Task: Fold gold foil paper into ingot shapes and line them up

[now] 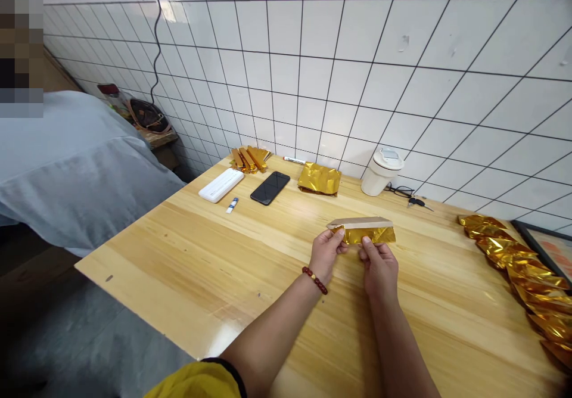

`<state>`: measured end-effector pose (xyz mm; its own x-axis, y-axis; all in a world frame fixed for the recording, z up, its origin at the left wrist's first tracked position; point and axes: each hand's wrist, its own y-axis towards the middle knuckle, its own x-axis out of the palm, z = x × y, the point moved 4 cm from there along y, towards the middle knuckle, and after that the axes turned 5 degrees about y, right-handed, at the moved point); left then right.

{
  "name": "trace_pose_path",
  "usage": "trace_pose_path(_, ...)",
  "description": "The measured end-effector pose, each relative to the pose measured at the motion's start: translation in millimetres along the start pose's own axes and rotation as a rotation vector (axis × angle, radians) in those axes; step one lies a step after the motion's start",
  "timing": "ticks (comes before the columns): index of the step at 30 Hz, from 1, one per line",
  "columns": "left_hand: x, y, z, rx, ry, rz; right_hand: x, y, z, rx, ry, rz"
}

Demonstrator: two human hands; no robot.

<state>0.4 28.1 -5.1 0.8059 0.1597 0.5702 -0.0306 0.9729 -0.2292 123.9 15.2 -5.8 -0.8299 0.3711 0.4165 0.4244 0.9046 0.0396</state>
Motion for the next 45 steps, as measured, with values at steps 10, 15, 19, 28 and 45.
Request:
trace_pose_path(10,-0.6,0.6,0.1,0.013,0.074,0.005,-1.2,0.7,1.7,0.036,0.091,0.073)
trace_pose_path(15,-1.2,-0.6,4.8,0.07,0.102,0.058,-1.9,3.3,-1.1,0.038,0.151,0.093)
trace_pose_path(19,-1.2,-0.6,4.7,0.043,0.042,0.07,-0.2,2.7,-0.1,0.038,0.086,0.047)
trace_pose_path(28,-14.4,10.3,17.9,0.178,0.096,0.151,1.7,-1.8,5.1,0.106,-0.051,-0.082)
trace_pose_path(45,-1.6,3.4,4.4,0.002,-0.01,0.001,-3.0,-0.1,7.7,0.016,-0.043,-0.048)
